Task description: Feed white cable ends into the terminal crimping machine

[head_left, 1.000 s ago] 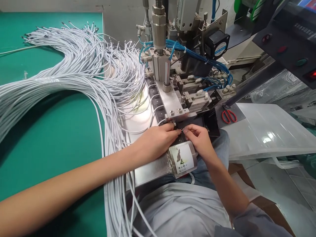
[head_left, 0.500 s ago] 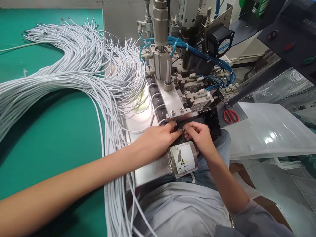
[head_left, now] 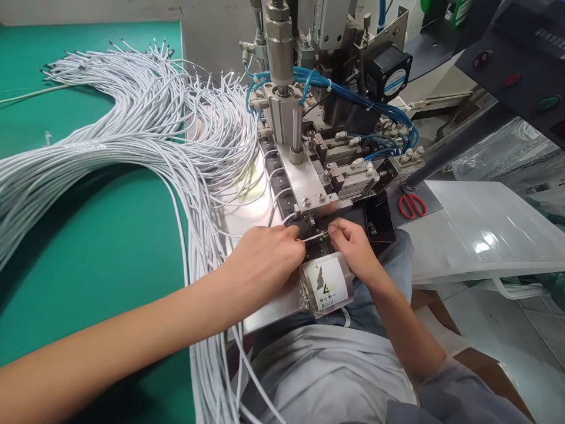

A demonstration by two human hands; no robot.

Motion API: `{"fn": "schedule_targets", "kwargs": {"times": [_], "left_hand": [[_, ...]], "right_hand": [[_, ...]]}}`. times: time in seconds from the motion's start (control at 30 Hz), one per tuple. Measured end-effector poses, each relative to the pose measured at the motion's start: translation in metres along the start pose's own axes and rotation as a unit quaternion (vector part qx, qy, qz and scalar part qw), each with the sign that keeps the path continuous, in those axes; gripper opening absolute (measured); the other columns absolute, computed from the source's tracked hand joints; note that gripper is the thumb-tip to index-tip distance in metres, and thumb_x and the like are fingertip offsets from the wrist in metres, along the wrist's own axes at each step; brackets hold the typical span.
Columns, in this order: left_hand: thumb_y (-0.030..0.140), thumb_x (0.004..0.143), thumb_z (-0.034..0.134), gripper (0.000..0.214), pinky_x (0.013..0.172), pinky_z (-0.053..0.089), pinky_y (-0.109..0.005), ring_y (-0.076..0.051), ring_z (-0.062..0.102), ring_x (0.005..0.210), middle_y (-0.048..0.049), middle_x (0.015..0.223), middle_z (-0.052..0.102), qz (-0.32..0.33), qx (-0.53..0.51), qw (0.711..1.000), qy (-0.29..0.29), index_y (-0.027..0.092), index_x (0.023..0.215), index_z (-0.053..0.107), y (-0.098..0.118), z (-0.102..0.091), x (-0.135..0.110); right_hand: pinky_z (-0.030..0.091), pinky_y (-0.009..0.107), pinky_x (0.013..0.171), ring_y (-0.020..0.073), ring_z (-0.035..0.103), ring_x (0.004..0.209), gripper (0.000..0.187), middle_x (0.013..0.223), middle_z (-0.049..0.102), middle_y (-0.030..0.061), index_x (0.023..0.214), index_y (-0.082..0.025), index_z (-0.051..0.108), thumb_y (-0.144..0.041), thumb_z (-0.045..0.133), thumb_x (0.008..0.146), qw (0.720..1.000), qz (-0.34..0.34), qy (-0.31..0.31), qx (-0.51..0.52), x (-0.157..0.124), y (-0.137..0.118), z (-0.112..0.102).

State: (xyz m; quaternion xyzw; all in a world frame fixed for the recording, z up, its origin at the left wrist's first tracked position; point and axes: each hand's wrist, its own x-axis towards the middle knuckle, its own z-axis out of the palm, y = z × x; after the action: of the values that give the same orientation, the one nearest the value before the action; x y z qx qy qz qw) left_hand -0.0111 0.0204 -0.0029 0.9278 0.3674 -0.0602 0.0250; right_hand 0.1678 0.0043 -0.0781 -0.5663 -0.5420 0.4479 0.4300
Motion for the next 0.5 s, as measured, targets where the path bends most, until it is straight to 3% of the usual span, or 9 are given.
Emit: {"fn": "schedule_targets", "kwargs": {"times": [0.1,0.23,0.4,0.5], "left_hand": [[0.009,0.068,0.053,0.012,0.047,0.033,-0.027,-0.017,0.056,0.053,-0.0045,0.068,0.058,0.0,0.0,1.0,-0.018,0.016,0.066,0.063,0.0,-0.002,0.001],[0.01,0.071,0.052,0.013,0.049,0.038,-0.028,-0.019,0.059,0.058,-0.0055,0.071,0.06,-0.001,-0.009,1.0,-0.029,0.015,0.069,0.064,0.0,0.0,0.003],[0.009,0.072,0.052,0.013,0.052,0.043,-0.028,-0.018,0.06,0.059,-0.0064,0.073,0.061,-0.004,-0.021,0.999,-0.031,0.014,0.071,0.064,0.001,0.004,0.001],[0.008,0.07,0.053,0.013,0.055,0.045,-0.026,-0.017,0.061,0.064,-0.0075,0.075,0.062,-0.001,-0.025,0.999,-0.032,0.013,0.072,0.065,-0.001,0.005,0.0]], "right_hand": [[0.033,0.023,0.056,0.0104,0.043,0.06,0.023,0.064,0.048,-0.0024,0.076,-0.017,0.059,-0.03,0.045,0.088,0.995,-0.038,0.064,-0.059,-0.006,-0.005,-0.002],[0.039,0.024,0.068,0.0125,0.053,0.075,0.029,0.082,0.057,0.0017,0.099,-0.018,0.067,-0.031,0.042,0.092,0.991,-0.091,-0.002,-0.101,-0.013,-0.015,-0.005],[0.039,0.024,0.067,0.0116,0.052,0.072,0.031,0.075,0.051,0.001,0.086,-0.018,0.07,-0.032,0.043,0.093,0.983,-0.117,-0.05,-0.13,-0.017,-0.016,-0.004],[0.039,0.025,0.064,0.0129,0.052,0.071,0.031,0.076,0.053,0.0026,0.078,-0.016,0.068,-0.034,0.046,0.09,0.988,-0.115,-0.017,-0.1,-0.014,-0.005,0.001]]}}
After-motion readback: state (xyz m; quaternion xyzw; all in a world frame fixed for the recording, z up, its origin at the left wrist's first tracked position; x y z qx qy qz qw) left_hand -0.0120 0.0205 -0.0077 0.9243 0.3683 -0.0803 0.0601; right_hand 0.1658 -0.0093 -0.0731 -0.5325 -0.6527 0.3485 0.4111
